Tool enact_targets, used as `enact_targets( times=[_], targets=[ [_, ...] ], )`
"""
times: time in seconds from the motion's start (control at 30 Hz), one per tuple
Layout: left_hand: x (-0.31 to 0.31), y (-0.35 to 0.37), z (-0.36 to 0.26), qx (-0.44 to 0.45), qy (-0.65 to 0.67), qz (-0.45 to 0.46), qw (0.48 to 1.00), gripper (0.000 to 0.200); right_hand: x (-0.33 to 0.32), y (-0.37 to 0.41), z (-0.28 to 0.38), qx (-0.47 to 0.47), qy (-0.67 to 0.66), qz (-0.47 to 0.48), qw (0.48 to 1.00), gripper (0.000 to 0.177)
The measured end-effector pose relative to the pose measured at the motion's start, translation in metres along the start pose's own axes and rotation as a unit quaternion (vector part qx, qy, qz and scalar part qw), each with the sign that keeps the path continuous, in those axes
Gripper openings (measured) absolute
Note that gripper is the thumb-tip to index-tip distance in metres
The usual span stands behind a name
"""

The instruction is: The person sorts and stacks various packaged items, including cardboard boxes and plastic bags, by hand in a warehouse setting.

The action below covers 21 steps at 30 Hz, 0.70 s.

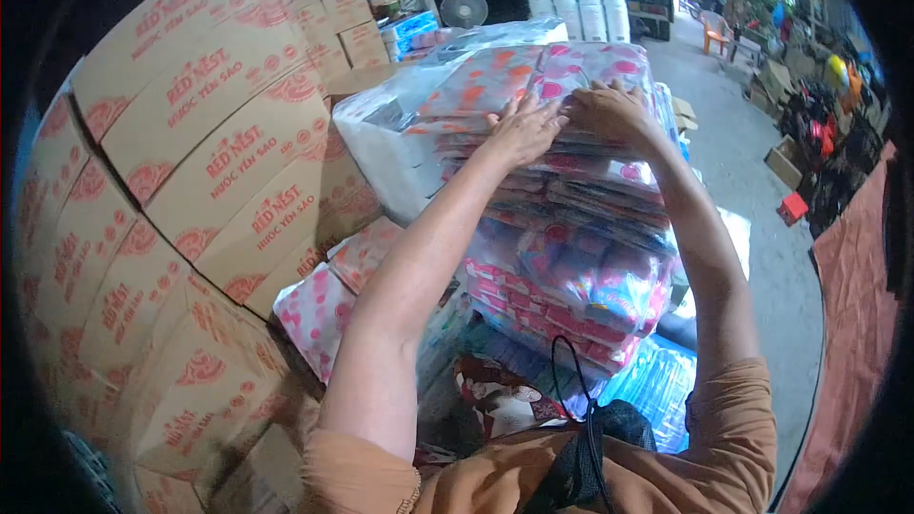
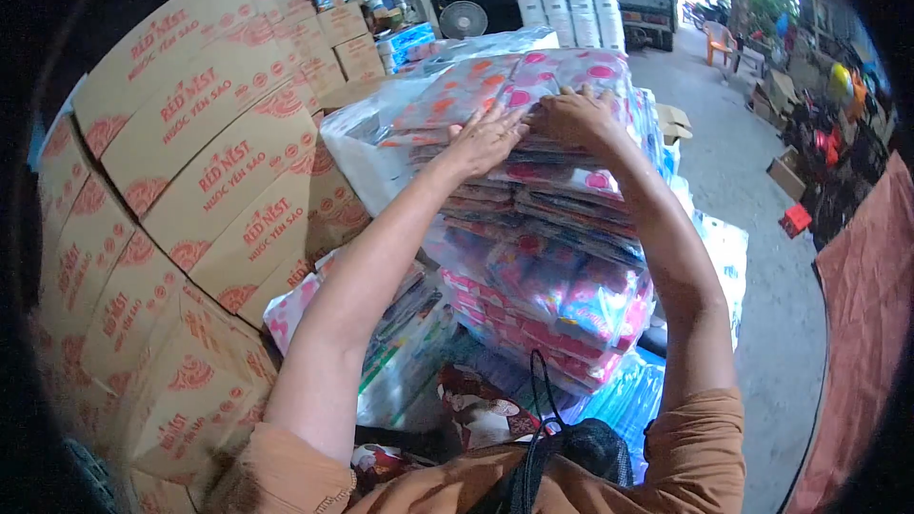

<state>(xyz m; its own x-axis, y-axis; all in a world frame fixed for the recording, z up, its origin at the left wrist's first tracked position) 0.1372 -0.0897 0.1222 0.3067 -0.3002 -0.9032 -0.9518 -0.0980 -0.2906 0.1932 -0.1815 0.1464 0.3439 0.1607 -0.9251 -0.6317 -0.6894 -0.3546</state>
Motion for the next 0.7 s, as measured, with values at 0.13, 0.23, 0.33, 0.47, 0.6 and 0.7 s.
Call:
enact_targets(
  times=[0.13, 0.23, 0.33, 0.47, 0.6, 0.7],
  targets=[
    [-0.024, 0.01, 0.001, 0.032, 0.009, -0.077, 0.996, 0.048, 0.001, -0.019, 0.002, -0.025, -0.077, 0.044, 0.996, 0.048],
    [-0.052, 0.032, 0.006, 0.037, 0.007, -0.137, 0.99, 0.045, -0.038, -0.002, 0.048, -0.072, -0.033, -0.031, 0.996, 0.039],
    [-0.075, 0.062, 0.03, 0.027, -0.028, -0.16, 0.986, 0.046, -0.045, 0.0, 0.108, -0.153, -0.087, -0.083, 0.981, 0.03],
    [-0.095, 0.114, 0.085, -0.042, -0.058, -0.166, 0.984, 0.052, -0.028, 0.003, 0.209, -0.328, -0.139, -0.108, 0.928, 0.035],
    [-0.094, 0.193, 0.173, -0.215, -0.049, -0.098, 0.97, 0.052, 0.018, 0.005, 0.313, -0.331, -0.122, -0.092, 0.931, 0.05],
    [-0.088, 0.261, 0.246, -0.224, -0.127, -0.178, 0.95, 0.048, 0.059, 0.023, 0.401, -0.363, -0.179, -0.054, 0.913, 0.057]
  ],
)
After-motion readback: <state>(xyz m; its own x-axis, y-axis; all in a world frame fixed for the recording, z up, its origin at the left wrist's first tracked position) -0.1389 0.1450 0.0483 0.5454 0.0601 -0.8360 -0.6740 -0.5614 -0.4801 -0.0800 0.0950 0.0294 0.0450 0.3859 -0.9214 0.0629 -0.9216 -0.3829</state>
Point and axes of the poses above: each hand's wrist, its own y-axis away from the middle knuckle, its own x-axis out of the palm, z = x × y, the point moved 9 cm from there along -y, towards the middle knuckle, and after that the axes turned 7 degrees about y, right-handed, at the moved point
